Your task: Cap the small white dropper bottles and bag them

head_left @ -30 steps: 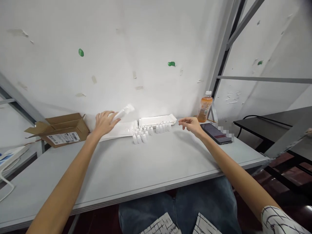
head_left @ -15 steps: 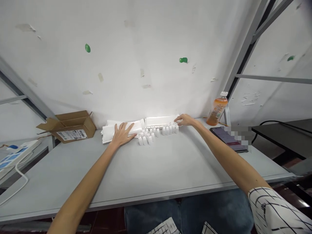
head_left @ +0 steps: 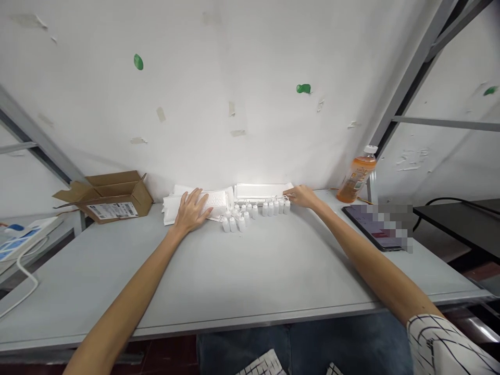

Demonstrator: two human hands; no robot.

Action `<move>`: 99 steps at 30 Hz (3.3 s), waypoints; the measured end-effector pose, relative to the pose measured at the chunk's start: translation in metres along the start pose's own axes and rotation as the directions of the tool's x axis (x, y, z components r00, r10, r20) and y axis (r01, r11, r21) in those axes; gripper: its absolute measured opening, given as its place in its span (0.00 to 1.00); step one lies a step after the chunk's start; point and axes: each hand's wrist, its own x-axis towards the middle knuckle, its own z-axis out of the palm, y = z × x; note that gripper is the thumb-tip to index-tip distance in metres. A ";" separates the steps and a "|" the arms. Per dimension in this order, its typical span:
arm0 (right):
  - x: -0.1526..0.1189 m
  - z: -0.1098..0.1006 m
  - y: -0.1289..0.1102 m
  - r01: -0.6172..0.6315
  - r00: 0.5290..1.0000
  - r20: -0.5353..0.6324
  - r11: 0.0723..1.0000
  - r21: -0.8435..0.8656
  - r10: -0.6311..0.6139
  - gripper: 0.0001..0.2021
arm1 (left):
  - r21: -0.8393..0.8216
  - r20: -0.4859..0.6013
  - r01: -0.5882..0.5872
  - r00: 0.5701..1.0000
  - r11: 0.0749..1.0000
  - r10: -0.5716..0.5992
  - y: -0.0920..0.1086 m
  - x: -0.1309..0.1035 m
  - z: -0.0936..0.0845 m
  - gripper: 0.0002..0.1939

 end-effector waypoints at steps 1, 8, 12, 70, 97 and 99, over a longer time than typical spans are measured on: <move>0.000 0.000 -0.001 0.002 1.000 0.000 1.000 -0.009 -0.002 0.14 | 0.004 -0.010 0.003 1.000 1.000 -0.003 0.001 -0.001 -0.001 0.24; 0.001 0.008 -0.007 -0.024 0.998 -0.061 0.999 -0.047 0.021 0.15 | -0.011 -0.025 0.044 0.999 0.999 -0.044 0.001 -0.006 0.001 0.23; 0.002 0.011 -0.006 -0.052 0.989 -0.144 0.996 -0.068 0.042 0.16 | 0.008 -0.048 0.052 0.998 0.999 -0.052 0.003 -0.005 0.002 0.23; -0.055 -0.041 -0.049 -0.073 0.875 -0.408 0.903 0.423 0.261 0.10 | -0.452 0.336 -0.229 0.852 0.862 0.402 0.220 -0.004 -0.058 0.36; -0.052 -0.027 -0.039 -0.018 0.989 -0.137 0.957 0.289 0.060 0.08 | -0.545 0.332 -0.188 0.846 0.817 0.416 0.206 -0.009 -0.059 0.32; -0.052 -0.028 -0.038 -0.010 0.989 -0.134 0.945 0.328 0.057 0.08 | -0.548 0.334 -0.182 0.847 0.817 0.413 0.206 -0.007 -0.059 0.30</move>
